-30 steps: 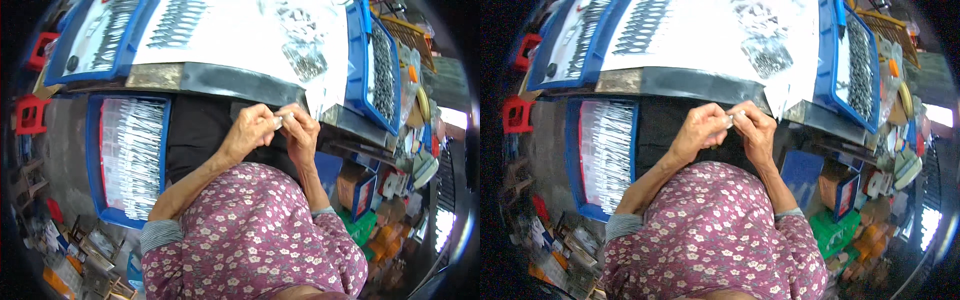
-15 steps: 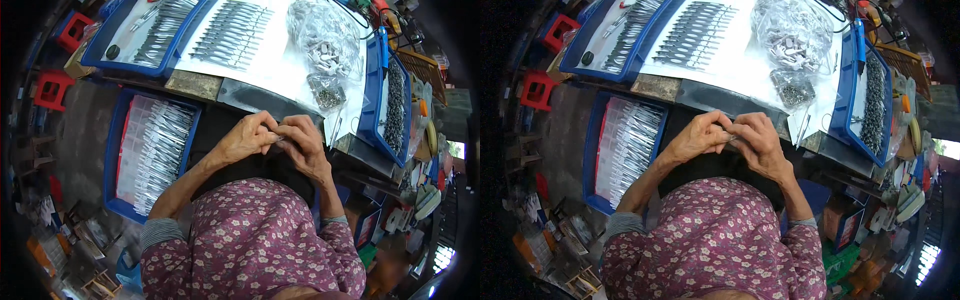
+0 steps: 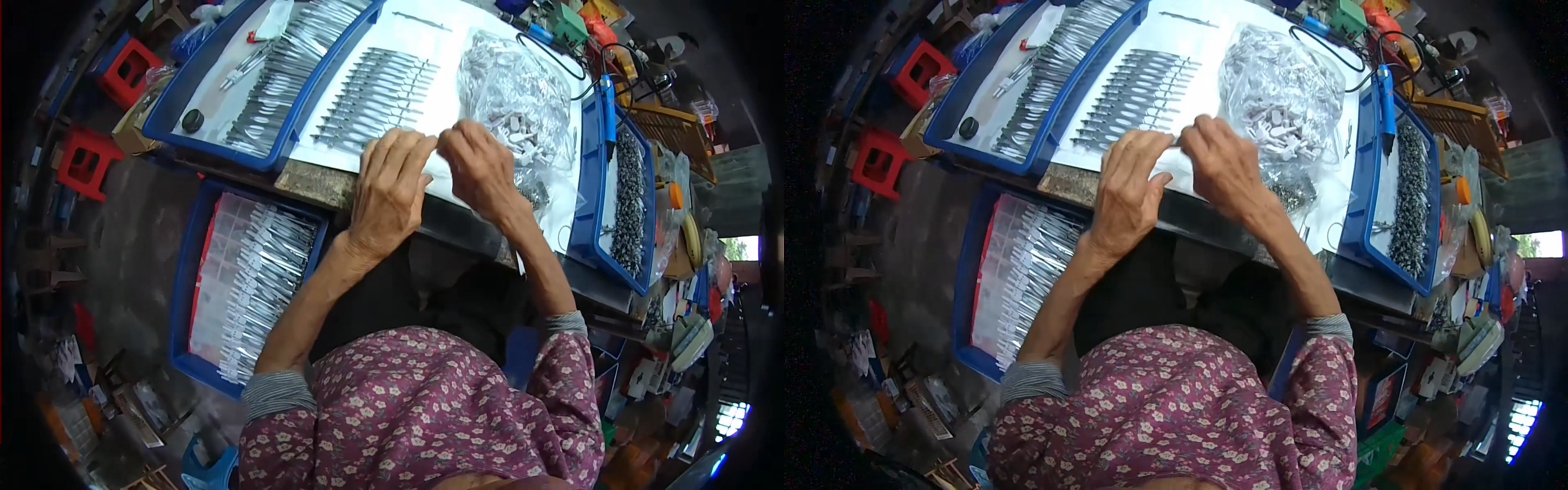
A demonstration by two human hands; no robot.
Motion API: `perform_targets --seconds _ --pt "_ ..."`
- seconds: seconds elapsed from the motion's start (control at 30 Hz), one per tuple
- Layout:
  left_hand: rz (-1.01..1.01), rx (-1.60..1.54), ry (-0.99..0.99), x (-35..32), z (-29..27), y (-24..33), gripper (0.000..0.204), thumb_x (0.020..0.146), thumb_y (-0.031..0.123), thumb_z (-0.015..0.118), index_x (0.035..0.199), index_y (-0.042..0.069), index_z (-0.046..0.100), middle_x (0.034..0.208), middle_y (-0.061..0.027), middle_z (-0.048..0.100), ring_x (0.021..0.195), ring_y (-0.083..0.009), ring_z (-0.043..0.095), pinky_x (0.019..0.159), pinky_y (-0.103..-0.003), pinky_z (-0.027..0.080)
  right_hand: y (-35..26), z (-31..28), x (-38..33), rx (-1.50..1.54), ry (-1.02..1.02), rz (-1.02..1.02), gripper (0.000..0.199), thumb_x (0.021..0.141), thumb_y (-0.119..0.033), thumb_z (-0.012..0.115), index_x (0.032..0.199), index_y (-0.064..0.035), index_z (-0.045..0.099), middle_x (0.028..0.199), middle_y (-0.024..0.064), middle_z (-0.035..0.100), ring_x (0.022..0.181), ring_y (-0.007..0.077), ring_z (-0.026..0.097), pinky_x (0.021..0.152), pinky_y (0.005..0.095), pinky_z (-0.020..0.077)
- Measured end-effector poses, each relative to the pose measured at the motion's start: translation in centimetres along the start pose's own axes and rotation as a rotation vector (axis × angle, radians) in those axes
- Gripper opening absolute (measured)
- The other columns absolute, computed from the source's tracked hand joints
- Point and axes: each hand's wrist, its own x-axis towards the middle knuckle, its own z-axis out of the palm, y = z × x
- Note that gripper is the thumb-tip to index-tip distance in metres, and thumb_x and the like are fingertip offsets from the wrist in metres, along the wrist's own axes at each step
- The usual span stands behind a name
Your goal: Assembling small metal and plastic hardware components at a manual workstation.
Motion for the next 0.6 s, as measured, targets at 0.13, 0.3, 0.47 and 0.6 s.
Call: perform_targets --seconds 0.13,0.3,0.47,0.6 --pt "-0.136 -0.257 0.017 -1.6 2.8 -0.8 0.032 0.070 -0.007 0.055 0.102 -0.003 0.053 0.097 -0.0183 0.054 0.090 -0.0362 0.052 0.079 -0.039 0.042 4.9 2.4 3.7 -0.099 0.064 0.069 0.014 0.073 -0.006 0.061 0.083 -0.0053 0.051 0.076 0.0102 0.049 0.070 0.0285 0.053 0.056 0.0390 0.0410" --pt "-0.139 -0.234 -0.028 -2.9 4.6 -1.6 0.029 0.073 -0.004 0.057 0.102 -0.004 0.053 0.092 -0.0163 0.056 0.088 -0.0317 0.053 0.076 -0.039 0.043 9.8 5.6 8.3 -0.168 0.013 0.236 0.009 0.074 -0.010 0.058 0.075 -0.0026 0.055 0.078 0.0141 0.055 0.067 0.0323 0.056 0.058 0.0413 0.0440" --pt "-0.148 -0.232 -0.054 -2.9 4.6 -1.8 0.026 0.073 -0.001 0.058 0.098 -0.003 0.054 0.090 -0.0150 0.057 0.083 -0.0308 0.054 0.073 -0.037 0.042 13.5 9.3 10.8 -0.151 -0.056 0.325 0.011 0.073 -0.012 0.058 0.073 -0.0011 0.058 0.078 0.0173 0.061 0.066 0.0337 0.059 0.058 0.0415 0.0458" --pt "-0.119 -0.204 -0.035 -2.7 4.7 -1.5 0.026 0.072 -0.001 0.059 0.097 -0.002 0.055 0.088 -0.0147 0.058 0.081 -0.0309 0.055 0.071 -0.037 0.043 15.4 11.3 11.7 -0.112 -0.092 0.399 0.011 0.072 -0.012 0.059 0.074 -0.0009 0.060 0.074 0.0178 0.062 0.066 0.0349 0.060 0.059 0.0410 0.0468"
